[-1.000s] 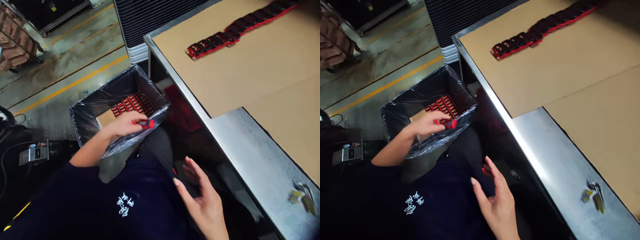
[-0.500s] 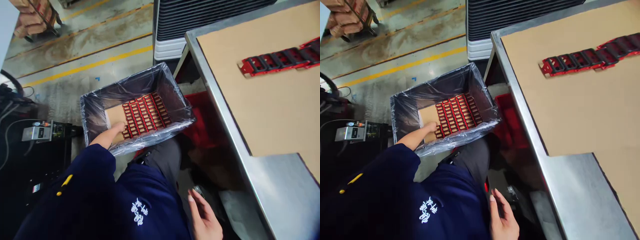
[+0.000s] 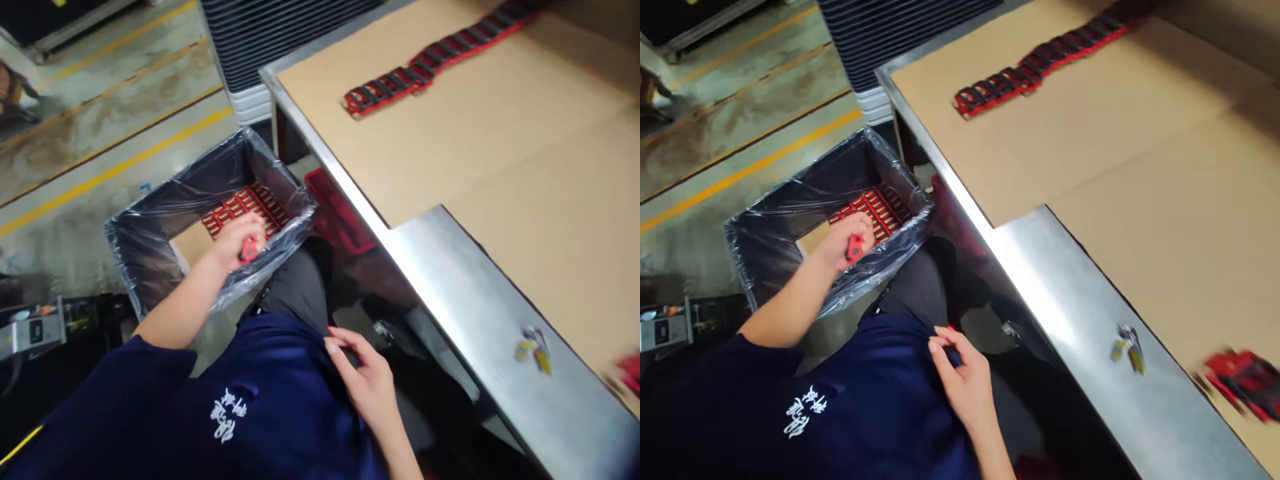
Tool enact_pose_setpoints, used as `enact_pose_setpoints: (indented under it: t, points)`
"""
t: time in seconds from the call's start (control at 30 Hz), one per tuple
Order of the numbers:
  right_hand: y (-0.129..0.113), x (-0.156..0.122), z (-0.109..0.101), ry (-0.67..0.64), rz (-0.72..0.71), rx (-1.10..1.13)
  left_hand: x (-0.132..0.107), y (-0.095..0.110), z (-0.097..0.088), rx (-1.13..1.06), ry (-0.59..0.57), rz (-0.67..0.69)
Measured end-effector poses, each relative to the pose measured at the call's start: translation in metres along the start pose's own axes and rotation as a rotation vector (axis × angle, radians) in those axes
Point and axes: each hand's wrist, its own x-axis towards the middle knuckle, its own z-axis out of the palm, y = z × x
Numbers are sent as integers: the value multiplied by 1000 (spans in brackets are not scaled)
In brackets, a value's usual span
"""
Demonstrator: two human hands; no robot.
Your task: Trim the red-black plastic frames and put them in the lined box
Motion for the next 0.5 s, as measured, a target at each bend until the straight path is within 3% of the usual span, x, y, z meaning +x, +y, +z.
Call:
enact_pose_setpoints:
  t: [0.1, 0.2, 0.3, 0.4, 0.5]
  points:
    - [-30, -1, 4, 49, -106, 151, -39, -20, 104, -77, -332, -89]
    - [-37, -9, -2, 232, -92, 233, -80, -42, 171, -140, -511, -224]
    - [-25, -26, -10, 351, -69, 315, -97, -54, 197, -105, -596, -336]
    - [-11, -42, -15, 417, -67, 396, -99, -60, 205, 4, -694, -379]
    - [-1, -52, -18, 513, -161, 378, -100, -63, 205, 23, -735, -384]
